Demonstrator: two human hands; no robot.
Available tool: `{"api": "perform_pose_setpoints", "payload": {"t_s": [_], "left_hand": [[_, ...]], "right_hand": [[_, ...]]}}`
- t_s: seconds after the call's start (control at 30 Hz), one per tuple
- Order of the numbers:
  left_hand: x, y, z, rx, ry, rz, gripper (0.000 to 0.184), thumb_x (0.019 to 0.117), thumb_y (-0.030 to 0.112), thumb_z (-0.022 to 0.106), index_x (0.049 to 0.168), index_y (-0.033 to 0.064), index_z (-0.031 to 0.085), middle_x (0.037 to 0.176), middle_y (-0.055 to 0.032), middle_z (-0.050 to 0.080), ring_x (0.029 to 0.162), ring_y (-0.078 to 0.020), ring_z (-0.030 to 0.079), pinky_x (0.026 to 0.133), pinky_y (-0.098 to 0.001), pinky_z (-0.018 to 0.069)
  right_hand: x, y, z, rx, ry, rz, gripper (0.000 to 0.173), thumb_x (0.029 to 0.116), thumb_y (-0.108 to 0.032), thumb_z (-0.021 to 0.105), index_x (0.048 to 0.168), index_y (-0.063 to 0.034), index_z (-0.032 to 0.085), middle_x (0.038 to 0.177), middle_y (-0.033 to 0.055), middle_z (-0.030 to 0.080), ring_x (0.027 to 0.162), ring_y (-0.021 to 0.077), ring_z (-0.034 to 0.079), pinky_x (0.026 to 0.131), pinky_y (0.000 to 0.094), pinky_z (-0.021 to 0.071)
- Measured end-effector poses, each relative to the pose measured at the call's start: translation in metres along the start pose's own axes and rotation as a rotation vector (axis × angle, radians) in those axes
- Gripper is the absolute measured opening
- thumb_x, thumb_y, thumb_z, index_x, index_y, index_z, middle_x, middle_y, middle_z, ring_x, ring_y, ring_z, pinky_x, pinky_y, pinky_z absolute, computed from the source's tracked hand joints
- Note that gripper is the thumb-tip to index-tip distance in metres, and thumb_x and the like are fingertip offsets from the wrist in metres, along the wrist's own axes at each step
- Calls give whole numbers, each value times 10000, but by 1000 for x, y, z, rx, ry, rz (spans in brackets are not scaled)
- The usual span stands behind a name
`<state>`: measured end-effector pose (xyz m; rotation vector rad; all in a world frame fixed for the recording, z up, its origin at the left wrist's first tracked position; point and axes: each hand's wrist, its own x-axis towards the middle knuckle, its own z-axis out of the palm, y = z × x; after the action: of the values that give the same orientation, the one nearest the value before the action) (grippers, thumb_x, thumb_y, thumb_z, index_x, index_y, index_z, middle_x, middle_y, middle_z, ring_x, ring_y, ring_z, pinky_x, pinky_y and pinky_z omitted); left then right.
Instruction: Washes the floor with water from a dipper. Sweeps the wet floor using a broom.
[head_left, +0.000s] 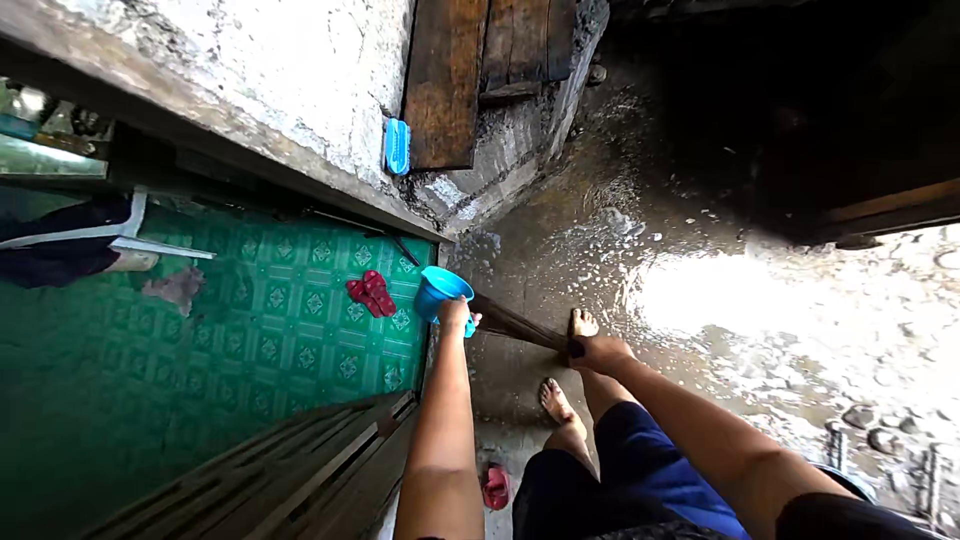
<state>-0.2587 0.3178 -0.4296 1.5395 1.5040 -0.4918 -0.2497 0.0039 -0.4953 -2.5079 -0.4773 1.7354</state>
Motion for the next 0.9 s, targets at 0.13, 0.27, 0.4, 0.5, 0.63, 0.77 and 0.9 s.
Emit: {"api": "perform_pose_setpoints", "payload": {"t_s": [0.13, 0.27, 0.4, 0.5, 0.63, 0.77, 0.9], "left_hand": [[23, 67, 23, 180, 58, 10, 402, 1100, 284, 455, 1309, -42, 562, 1083, -213, 696, 786, -242, 737, 722, -381, 628], [31, 108, 49, 294, 89, 2, 383, 1099, 263, 432, 1300, -31, 572, 1119, -203, 687, 832, -246, 731, 746, -392, 615], [40, 121, 66, 164, 67, 18, 413, 1108, 290, 435, 1344, -36, 528, 1092, -213, 681, 774, -243, 730, 702, -388, 624], [49, 118, 67, -197, 2, 22, 410, 1109, 309, 464, 1349, -22, 505, 921, -192, 656, 655, -236, 674, 608, -382, 598], [33, 96, 62, -555, -170, 20, 309, 1123, 309, 405, 1175, 28, 522, 674, -78, 563, 490, -151, 547, 448, -280, 483], [13, 64, 56, -549, -278, 52, 306, 1132, 299, 366, 1131, 37, 525, 647, -62, 557, 464, -137, 537, 417, -261, 469], [-3, 38, 47, -410, -320, 77, 298, 1128, 297, 395, 1202, 32, 509, 661, -79, 578, 474, -157, 569, 419, -277, 497]], "right_hand": [[65, -25, -40, -100, 15, -88, 626, 850, -539, 736, 1387, -240, 619, 1355, 237, 633, 1265, 501, 577, 957, 756, 460], [109, -18, -102, 2, 37, 19, 598, 890, -508, 715, 1381, -182, 615, 1320, 216, 662, 1236, 460, 618, 933, 730, 489], [127, 42, -135, 157, 128, 217, 634, 863, -548, 733, 1368, -178, 636, 1310, 228, 668, 1231, 468, 621, 949, 727, 485], [86, 63, -118, 160, 100, 211, 659, 915, -571, 675, 1450, -204, 561, 1272, 249, 678, 1182, 485, 643, 915, 728, 502], [28, 43, -72, 171, -11, 181, 727, 933, -612, 629, 1544, -252, 468, 1280, 238, 680, 1159, 467, 663, 912, 695, 525], [59, 22, -78, 80, -25, 80, 695, 928, -544, 660, 1525, -228, 493, 1367, 250, 624, 1223, 492, 614, 922, 707, 510], [114, 60, -141, 112, 45, 125, 581, 901, -500, 703, 1376, -174, 627, 1309, 241, 661, 1207, 495, 620, 919, 749, 484]]}}
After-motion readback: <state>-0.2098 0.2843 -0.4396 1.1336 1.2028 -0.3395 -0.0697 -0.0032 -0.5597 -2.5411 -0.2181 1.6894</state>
